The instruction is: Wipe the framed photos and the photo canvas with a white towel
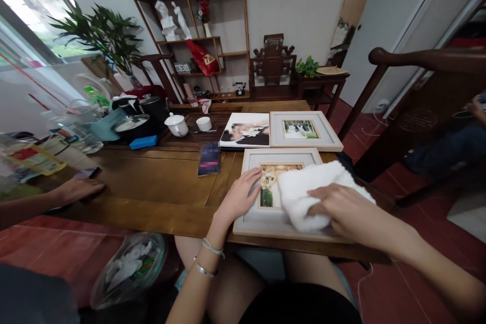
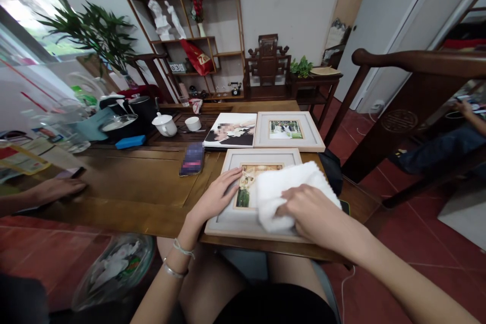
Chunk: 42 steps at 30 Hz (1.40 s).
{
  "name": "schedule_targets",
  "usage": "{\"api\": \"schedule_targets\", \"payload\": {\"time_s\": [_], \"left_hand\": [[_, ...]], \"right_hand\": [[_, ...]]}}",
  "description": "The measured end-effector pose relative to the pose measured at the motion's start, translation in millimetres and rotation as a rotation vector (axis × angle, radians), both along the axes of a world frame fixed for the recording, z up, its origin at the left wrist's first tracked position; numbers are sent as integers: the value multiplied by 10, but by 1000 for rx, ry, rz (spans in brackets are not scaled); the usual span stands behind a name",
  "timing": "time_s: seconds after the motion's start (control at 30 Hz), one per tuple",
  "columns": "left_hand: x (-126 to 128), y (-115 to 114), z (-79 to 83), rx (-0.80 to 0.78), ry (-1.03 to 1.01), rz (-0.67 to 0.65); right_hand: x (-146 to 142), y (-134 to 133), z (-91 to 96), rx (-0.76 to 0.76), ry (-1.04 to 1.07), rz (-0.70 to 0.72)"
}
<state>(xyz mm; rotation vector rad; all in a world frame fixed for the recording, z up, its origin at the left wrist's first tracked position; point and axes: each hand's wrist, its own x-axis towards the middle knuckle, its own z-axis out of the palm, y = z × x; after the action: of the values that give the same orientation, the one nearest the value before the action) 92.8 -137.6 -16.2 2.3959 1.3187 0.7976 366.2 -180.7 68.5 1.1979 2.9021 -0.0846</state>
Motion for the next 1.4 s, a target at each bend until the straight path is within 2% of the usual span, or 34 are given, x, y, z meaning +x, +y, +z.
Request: {"api": "schedule_targets", "payload": {"time_s": [0.1, 0.17, 0.23, 0.3, 0.37, 0.5, 0.6, 0.67, 0.73, 0.83, 0.93, 1.07, 1.17, 1.27, 1.4], "left_hand": [[0, 4, -7, 3, 0, -1], [4, 6, -9, 10, -3, 4], [9, 10, -9, 15, -4, 13], [12, 15, -10, 14, -3, 22], [13, 19, -11, 5, 0, 24], [12, 19, -6, -7, 12, 16], [13, 19, -4, -7, 12, 12], [13, 23, -7, -7, 11, 12], [13, 26, -10, -2, 12, 11], [14, 26, -9, 8, 21, 12], [14, 22, -12, 17, 36, 13], [13, 25, -35, 30, 51, 15], [16, 25, -42, 43, 60, 30], [23, 16, -22, 55, 66, 37], [28, 8, 0, 63, 61, 21]], "right_hand": [[48, 394, -121, 161, -68, -132], [32, 606, -244, 221, -36, -145], [-26, 693, -351, 237, 8, -112], [-119, 623, -396, 208, 28, -75], [-228, 415, -351, 117, 39, -9], [-384, -110, -86, -117, 108, 180], [-366, -221, 65, -248, 184, 218], [-285, -76, 83, -329, 236, 215], [-182, 188, 45, -362, 274, 184], [-82, 606, -46, -279, 299, 80], [-145, 857, -78, -127, 290, -1], [-478, 963, -6, 148, 302, -45], [-784, 1036, -12, 251, 266, 91], [-984, 1132, -126, 190, 159, 204], [-901, 1171, -265, 83, 101, 143]]}}
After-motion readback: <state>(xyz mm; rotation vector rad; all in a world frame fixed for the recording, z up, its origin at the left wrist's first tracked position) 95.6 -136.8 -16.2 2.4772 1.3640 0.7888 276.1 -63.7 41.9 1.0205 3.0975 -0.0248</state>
